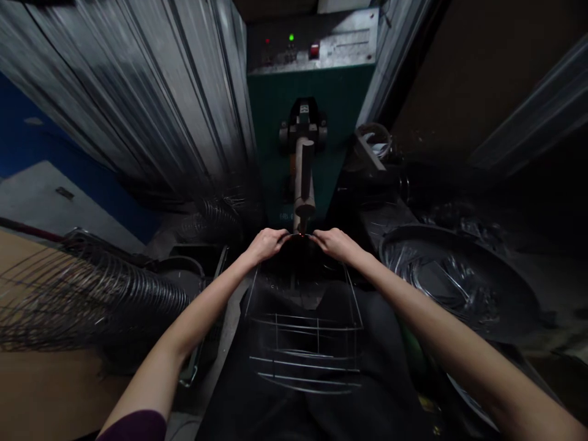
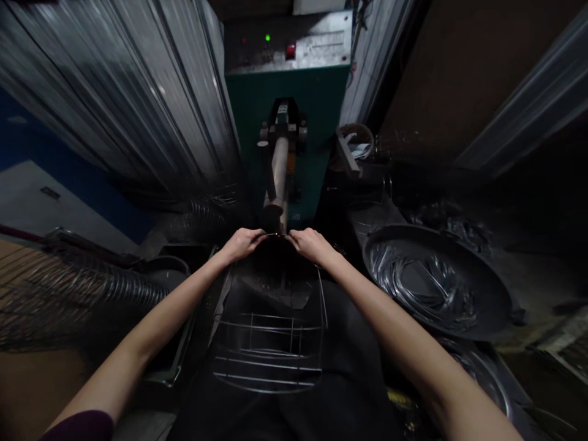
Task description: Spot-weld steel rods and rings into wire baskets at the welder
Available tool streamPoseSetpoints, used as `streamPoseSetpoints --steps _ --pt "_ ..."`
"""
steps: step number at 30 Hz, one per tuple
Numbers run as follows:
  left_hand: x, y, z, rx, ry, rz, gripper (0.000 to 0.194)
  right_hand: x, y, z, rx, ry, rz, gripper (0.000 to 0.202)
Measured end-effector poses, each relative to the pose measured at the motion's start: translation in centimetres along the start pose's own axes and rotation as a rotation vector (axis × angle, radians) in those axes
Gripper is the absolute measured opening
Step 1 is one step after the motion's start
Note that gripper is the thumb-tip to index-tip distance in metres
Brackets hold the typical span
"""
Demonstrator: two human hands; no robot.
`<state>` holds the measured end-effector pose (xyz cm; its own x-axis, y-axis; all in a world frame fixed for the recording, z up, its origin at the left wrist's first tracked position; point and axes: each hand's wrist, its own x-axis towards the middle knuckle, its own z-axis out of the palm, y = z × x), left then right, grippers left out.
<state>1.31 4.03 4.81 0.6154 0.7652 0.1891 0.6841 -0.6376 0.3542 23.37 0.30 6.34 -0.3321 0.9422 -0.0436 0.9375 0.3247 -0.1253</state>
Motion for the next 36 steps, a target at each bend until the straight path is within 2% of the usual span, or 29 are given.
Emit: streamPoseSetpoints --steps 10,13,19,22,24,26,27,29,30,32,33,35,36 --pt "0.3 0.5 0.2 0.002 0.0 -0.03 0.028 0.1 0.3 0.1 0.004 0.011 0.012 0.039" --pt "0.3 0.2 0.3 -0.026 -0.011 -0.033 0.03 -0.2 0.6 -0.3 0.088 -0.005 0.035 0.039" --pt "0.6 0.5 0.9 -0.088 -0.001 -0.06 0.03 -2.5 2.6 -1.4 0.449 -0.23 0.03 0.037" --pt "0.0 0.6 -0.1 -0.129 0.0 -0.07 0.029 -3.8 2.3 -1.2 0.431 -0.221 0.038 0.034" --pt "-2.1 0.0 -1.1 -0.268 0.008 -0.082 0.031 -4.9 1.6 -0.9 0.396 -0.146 0.043 0.034" --pt "-5.8 -0.9 -1.3 -0.554 0.099 -0.153 0.034 -6.2 1.0 -0.8 0.388 -0.03 0.049 0.032" --pt "-8.2 -1.2 -0.8 -0.721 0.192 -0.231 0.036 -7.0 0.9 -0.8 0.391 0.033 0.063 0.031" --pt "-13.3 -1.0 1.4 -1.015 0.385 -0.467 0.04 -8.5 1.1 -1.1 0.406 0.145 0.102 0.03" --pt "-15.7 -0.4 2.9 -1.138 0.418 -0.612 0.04 -9.2 1.4 -1.2 0.411 0.189 0.127 0.03" --pt "-19.3 1.4 6.2 -1.43 0.188 -0.853 0.042 -10.3 2.0 -1.3 0.408 0.25 0.186 0.03" --pt "-20.3 2.4 7.6 -1.577 0.092 -0.925 0.046 -10.8 2.2 -1.2 0.401 0.267 0.212 0.03" --pt "-20.5 4.4 9.5 -1.846 0.017 -0.964 0.058 -11.5 2.2 -0.6 0.391 0.274 0.25 0.03" --pt "-20.0 5.1 9.8 -1.951 0.046 -0.962 0.062 -11.8 2.1 -0.2 0.391 0.267 0.259 0.031"
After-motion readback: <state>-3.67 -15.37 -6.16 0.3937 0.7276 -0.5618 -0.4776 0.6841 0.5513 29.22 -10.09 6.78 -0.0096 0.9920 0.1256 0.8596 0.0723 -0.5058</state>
